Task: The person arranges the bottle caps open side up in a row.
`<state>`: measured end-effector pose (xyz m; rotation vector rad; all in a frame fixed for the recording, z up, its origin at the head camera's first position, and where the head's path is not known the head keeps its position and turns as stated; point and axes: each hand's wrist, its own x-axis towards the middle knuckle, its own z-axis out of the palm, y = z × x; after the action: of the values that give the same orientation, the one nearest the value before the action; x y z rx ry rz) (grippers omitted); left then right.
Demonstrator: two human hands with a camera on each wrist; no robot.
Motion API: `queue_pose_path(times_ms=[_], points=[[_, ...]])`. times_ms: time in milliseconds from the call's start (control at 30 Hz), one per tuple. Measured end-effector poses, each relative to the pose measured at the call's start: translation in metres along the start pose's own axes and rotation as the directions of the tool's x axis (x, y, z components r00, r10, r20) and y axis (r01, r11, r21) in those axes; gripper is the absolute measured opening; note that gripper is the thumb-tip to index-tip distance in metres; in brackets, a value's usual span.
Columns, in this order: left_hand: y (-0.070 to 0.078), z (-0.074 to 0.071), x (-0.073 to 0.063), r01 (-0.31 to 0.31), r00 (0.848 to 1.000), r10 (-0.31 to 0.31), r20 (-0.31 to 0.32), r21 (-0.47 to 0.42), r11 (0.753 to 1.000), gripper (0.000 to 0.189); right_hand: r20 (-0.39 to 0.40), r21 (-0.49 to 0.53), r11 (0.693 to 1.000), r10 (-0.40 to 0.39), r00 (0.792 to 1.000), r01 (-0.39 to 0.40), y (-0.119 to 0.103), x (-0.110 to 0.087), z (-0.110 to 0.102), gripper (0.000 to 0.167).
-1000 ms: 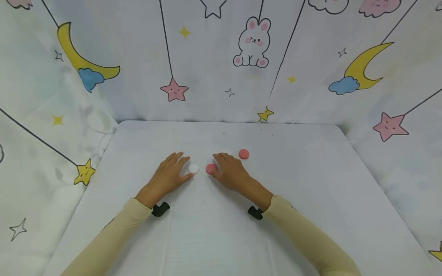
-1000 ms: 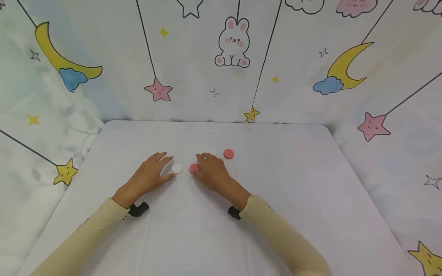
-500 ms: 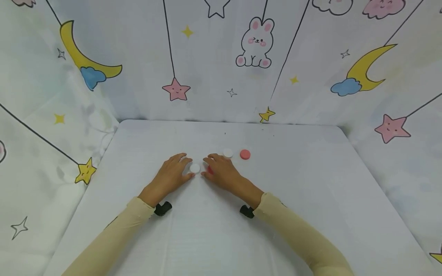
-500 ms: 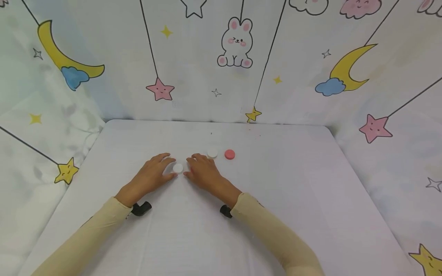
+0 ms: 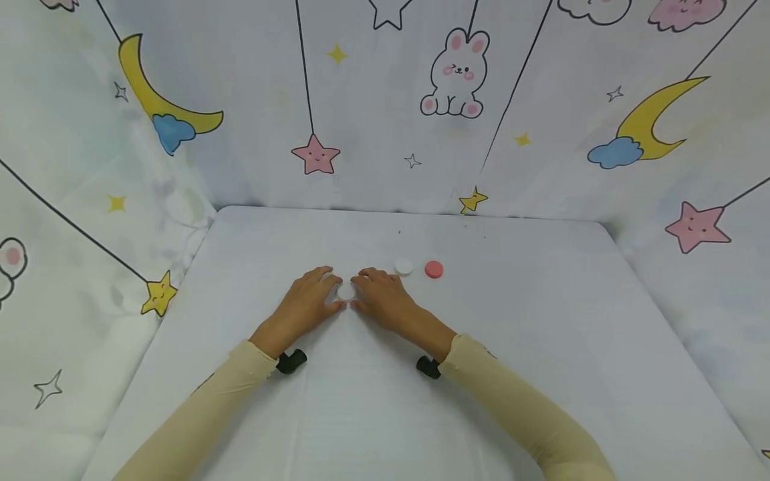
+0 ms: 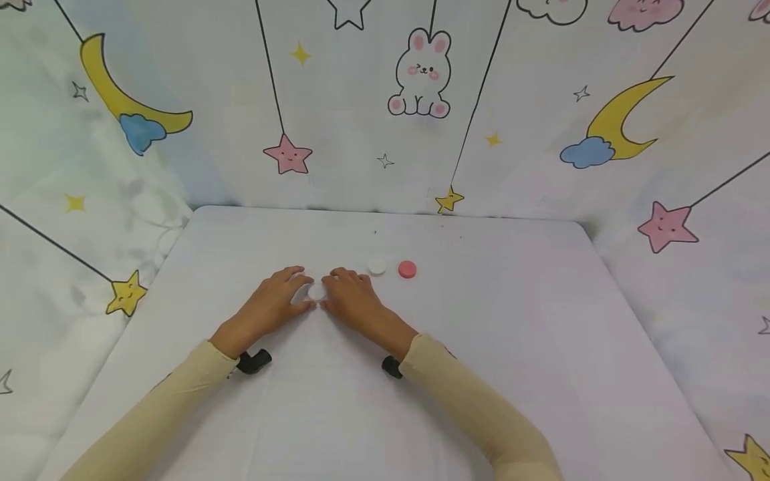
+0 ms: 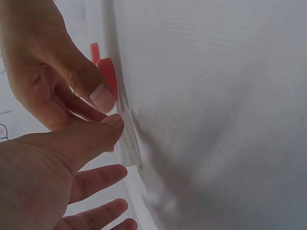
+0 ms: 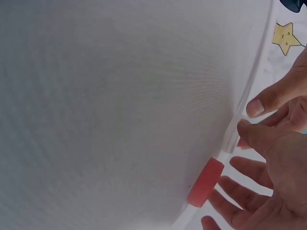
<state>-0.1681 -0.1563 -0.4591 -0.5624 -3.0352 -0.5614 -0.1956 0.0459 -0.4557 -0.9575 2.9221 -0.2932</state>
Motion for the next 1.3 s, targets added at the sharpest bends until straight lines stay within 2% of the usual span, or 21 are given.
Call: queue_pose_path(times_ms=[500, 733, 1033, 1300], points=[[0.0005, 0.0000, 0.0039, 0.007, 1.000, -0.007, 0.005, 0.011, 1.000, 0.046, 0.041, 0.025, 1.000, 0.016, 0.999, -0.017, -0.0023, 0.0065, -0.0014, 0.046], [0.0006, 0.0018, 0.0061, -0.044, 0.998, 0.045, -0.051, 0.021, 0.999, 0.042, 0.036, 0.001, 1.000, 0.009, 0.999, -0.009, -0.0011, 0.0064, 0.0008, 0.044], [-0.0001, 0.0023, 0.0071, -0.079, 0.993, 0.081, -0.083, 0.030, 0.996, 0.041, 0.035, -0.005, 1.000, -0.004, 0.999, 0.005, -0.0013, 0.0090, 0.0014, 0.042], [0.0005, -0.0002, 0.0061, -0.069, 0.995, 0.071, -0.066, 0.029, 0.997, 0.044, 0.055, -0.018, 1.000, -0.005, 0.998, 0.006, -0.0028, 0.0102, -0.0046, 0.043]])
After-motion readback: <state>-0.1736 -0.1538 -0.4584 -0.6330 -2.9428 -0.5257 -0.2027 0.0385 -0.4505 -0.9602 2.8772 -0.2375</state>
